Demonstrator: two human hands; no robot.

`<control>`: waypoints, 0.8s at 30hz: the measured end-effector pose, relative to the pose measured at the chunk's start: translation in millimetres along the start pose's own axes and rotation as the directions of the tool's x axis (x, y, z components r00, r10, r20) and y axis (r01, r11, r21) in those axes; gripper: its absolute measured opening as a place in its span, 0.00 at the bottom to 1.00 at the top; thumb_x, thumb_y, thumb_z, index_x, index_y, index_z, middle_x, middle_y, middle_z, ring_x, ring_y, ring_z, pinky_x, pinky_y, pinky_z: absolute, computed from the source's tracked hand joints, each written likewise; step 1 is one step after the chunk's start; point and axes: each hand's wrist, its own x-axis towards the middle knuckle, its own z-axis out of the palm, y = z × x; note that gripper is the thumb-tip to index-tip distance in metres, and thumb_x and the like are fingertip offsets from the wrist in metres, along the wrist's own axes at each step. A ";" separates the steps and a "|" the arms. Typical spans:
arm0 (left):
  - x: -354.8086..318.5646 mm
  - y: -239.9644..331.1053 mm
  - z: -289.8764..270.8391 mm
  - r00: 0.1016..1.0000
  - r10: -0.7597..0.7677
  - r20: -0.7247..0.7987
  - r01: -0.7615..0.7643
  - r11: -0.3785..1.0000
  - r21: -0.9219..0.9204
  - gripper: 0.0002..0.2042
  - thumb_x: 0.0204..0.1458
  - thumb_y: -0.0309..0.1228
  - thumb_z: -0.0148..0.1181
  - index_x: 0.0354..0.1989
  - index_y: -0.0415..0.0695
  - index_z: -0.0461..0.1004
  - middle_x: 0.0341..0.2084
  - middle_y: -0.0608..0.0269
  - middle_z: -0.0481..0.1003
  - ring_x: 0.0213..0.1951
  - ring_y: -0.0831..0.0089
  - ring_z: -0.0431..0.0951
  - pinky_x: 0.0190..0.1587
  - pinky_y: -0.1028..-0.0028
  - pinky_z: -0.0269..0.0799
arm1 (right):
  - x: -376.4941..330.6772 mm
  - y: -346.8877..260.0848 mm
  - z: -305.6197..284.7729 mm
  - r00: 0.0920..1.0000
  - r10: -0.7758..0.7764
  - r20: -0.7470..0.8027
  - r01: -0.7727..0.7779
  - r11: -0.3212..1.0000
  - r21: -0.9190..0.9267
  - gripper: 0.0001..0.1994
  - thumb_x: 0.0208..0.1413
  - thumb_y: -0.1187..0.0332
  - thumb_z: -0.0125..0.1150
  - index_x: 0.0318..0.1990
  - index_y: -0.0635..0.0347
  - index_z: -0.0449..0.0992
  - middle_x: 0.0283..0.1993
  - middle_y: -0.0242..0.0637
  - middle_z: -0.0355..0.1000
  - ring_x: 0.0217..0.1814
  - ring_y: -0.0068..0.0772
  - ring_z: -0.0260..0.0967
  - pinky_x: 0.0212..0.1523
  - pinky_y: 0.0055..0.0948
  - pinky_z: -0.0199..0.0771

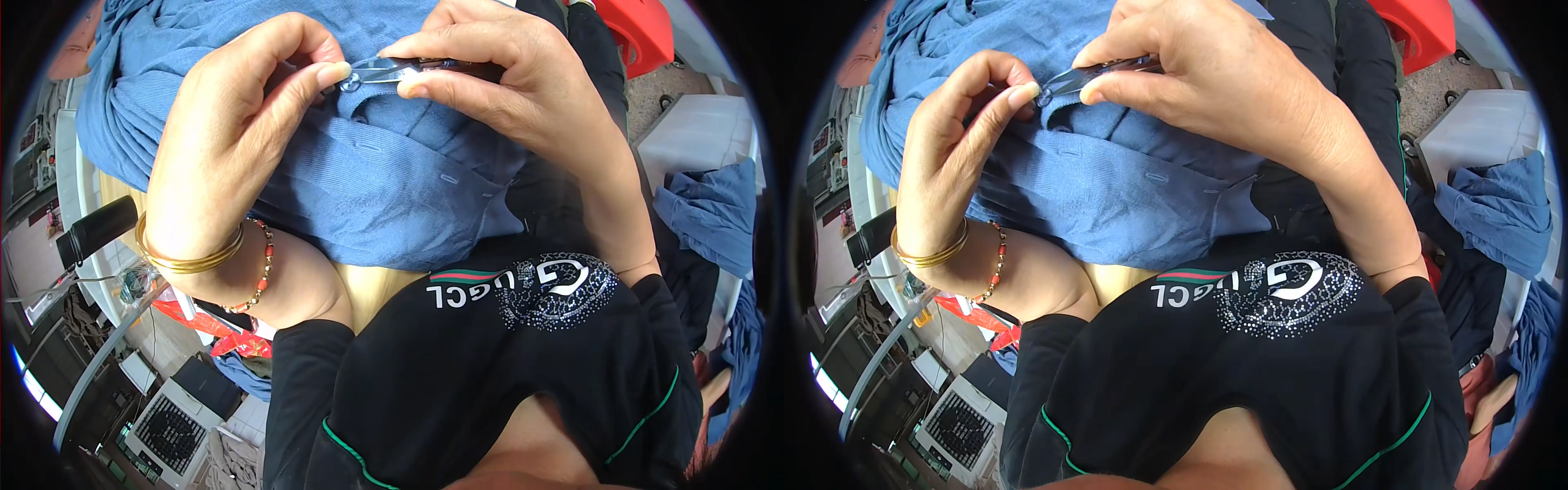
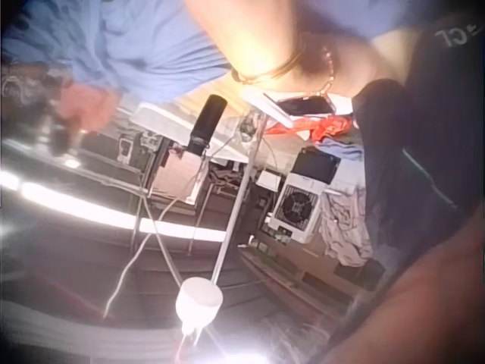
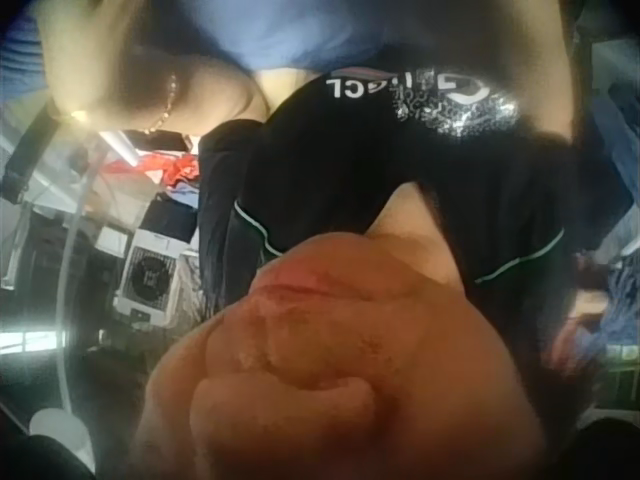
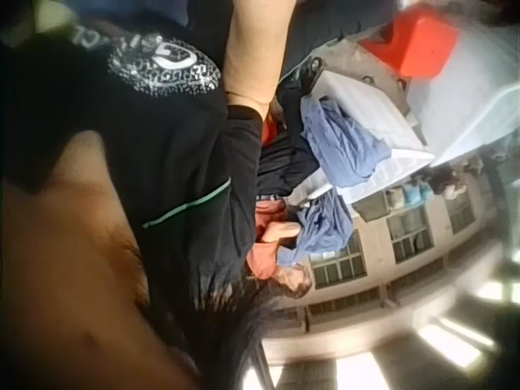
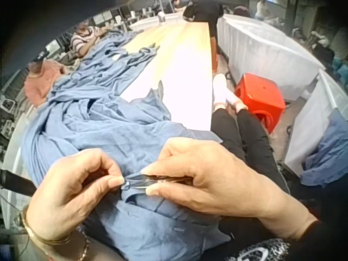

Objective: Trimming loose threads from blue shirts using thread snips.

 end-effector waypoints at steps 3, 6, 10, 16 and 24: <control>-1.1 -0.8 -0.5 1.000 0.009 0.001 -0.009 1.000 0.023 0.05 0.65 0.25 0.56 0.39 0.35 0.73 0.32 0.70 0.72 0.37 0.84 0.71 0.43 0.83 0.66 | 3.8 -0.1 1.0 0.999 -0.031 0.022 0.031 0.999 -0.019 0.13 0.55 0.70 0.70 0.46 0.66 0.81 0.32 0.43 0.72 0.32 0.39 0.71 0.34 0.31 0.71; 1.3 1.0 -1.1 1.000 0.008 0.011 -0.009 1.000 0.027 0.05 0.65 0.25 0.56 0.40 0.35 0.73 0.32 0.70 0.72 0.37 0.84 0.71 0.43 0.83 0.67 | 12.6 38.3 14.4 0.748 -0.653 -0.119 0.595 0.739 -0.317 0.13 0.55 0.69 0.69 0.45 0.66 0.81 0.32 0.44 0.72 0.34 0.43 0.72 0.35 0.34 0.71; 1.8 -0.8 0.0 1.000 -0.001 -0.018 0.001 0.999 0.033 0.05 0.65 0.25 0.56 0.40 0.35 0.73 0.33 0.70 0.73 0.36 0.83 0.73 0.43 0.83 0.68 | 11.3 35.9 14.1 0.754 -0.649 -0.095 0.577 0.725 -0.377 0.12 0.55 0.68 0.68 0.45 0.65 0.81 0.33 0.44 0.71 0.35 0.44 0.72 0.37 0.35 0.71; 0.6 -1.6 -2.1 0.999 0.037 -0.014 -0.036 0.997 0.067 0.05 0.65 0.26 0.56 0.41 0.36 0.73 0.33 0.70 0.73 0.36 0.83 0.74 0.42 0.83 0.69 | 10.8 30.2 14.4 0.792 -0.604 -0.088 0.525 0.748 -0.405 0.12 0.56 0.68 0.68 0.45 0.63 0.81 0.32 0.43 0.70 0.35 0.45 0.71 0.37 0.36 0.71; 2.4 2.5 0.0 0.999 0.036 -0.030 -0.033 0.995 0.090 0.05 0.65 0.26 0.56 0.42 0.36 0.73 0.33 0.70 0.73 0.35 0.83 0.74 0.41 0.83 0.69 | 10.7 29.6 13.2 0.807 -0.583 -0.090 0.515 0.771 -0.375 0.10 0.55 0.69 0.68 0.41 0.64 0.81 0.31 0.43 0.70 0.33 0.44 0.71 0.35 0.35 0.70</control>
